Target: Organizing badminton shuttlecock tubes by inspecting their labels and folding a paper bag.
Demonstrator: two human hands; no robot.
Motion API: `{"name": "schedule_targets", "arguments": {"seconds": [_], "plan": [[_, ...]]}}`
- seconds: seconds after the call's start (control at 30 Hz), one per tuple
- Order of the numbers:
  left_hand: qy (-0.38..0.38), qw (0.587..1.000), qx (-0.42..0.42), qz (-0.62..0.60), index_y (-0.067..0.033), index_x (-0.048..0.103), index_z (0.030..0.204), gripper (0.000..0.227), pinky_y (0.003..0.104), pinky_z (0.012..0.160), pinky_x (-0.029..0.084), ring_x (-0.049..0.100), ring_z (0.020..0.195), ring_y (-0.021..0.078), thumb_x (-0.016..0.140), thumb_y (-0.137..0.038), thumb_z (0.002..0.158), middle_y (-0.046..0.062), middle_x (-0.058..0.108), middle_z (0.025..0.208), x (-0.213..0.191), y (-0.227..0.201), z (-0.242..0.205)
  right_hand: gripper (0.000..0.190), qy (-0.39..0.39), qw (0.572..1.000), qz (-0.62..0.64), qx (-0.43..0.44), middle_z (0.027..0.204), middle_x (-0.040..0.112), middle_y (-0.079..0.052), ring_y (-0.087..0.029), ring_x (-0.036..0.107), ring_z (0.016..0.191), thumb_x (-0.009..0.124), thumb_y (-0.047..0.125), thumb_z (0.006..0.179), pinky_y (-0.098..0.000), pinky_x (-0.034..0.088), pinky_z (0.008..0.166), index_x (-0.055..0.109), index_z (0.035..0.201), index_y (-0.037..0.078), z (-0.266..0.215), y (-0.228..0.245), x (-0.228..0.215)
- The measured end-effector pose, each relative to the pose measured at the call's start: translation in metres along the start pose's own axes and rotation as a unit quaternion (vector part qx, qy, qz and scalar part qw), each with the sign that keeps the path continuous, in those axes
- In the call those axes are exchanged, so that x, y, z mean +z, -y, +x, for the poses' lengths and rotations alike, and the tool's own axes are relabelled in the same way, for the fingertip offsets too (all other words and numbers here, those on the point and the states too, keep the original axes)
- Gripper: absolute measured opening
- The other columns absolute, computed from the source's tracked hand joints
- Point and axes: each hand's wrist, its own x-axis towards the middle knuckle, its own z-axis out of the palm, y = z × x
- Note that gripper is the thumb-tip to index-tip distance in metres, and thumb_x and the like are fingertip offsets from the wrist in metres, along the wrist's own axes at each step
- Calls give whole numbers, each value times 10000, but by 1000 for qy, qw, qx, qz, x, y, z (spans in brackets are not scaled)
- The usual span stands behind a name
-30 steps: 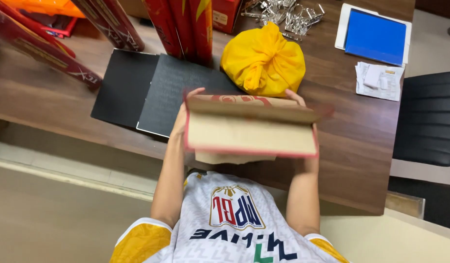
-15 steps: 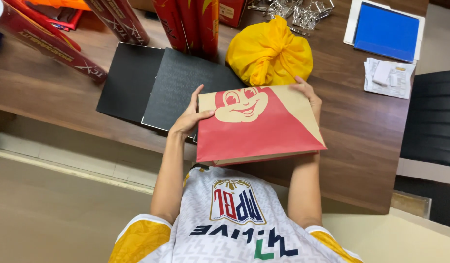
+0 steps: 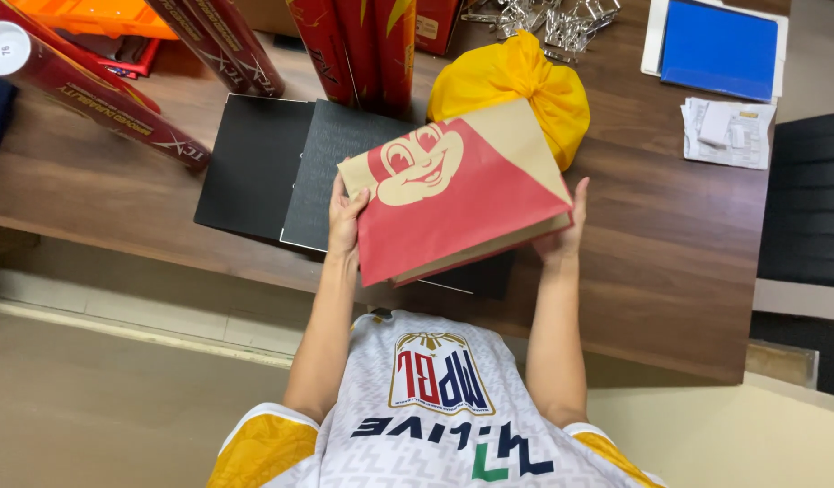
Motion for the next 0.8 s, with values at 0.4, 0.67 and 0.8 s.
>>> {"name": "schedule_targets", "arguments": {"seconds": [0.4, 0.67, 0.8], "plan": [[-47, 997, 57, 7, -39, 435, 1425, 452, 381, 992, 562, 657, 1147, 206, 612, -161, 1028, 132, 630, 1318, 27, 15, -12, 869, -68, 979, 4, -195, 1556, 477, -103, -276, 436, 1453, 428, 744, 959, -466, 363, 1210, 449, 1513, 75, -18, -11, 57], [-34, 995, 86, 30, -27, 446, 1417, 436, 360, 1017, 538, 640, 1159, 184, 625, -169, 1045, 121, 631, 1313, 22, 22, -4, 794, -138, 957, -17, -255, 1598, 423, -75, -261, 413, 1472, 413, 662, 1002, -437, 347, 1221, 376, 1558, 96, -26, -57, 79], [-40, 995, 86, 38, -29, 447, 1404, 423, 358, 1007, 536, 639, 1148, 177, 620, -175, 1047, 117, 632, 1299, 25, 17, -4, 790, -142, 966, -4, -215, 1607, 393, -62, -257, 388, 1473, 432, 628, 991, -449, 320, 1223, 338, 1574, 104, -41, -55, 108]]}}
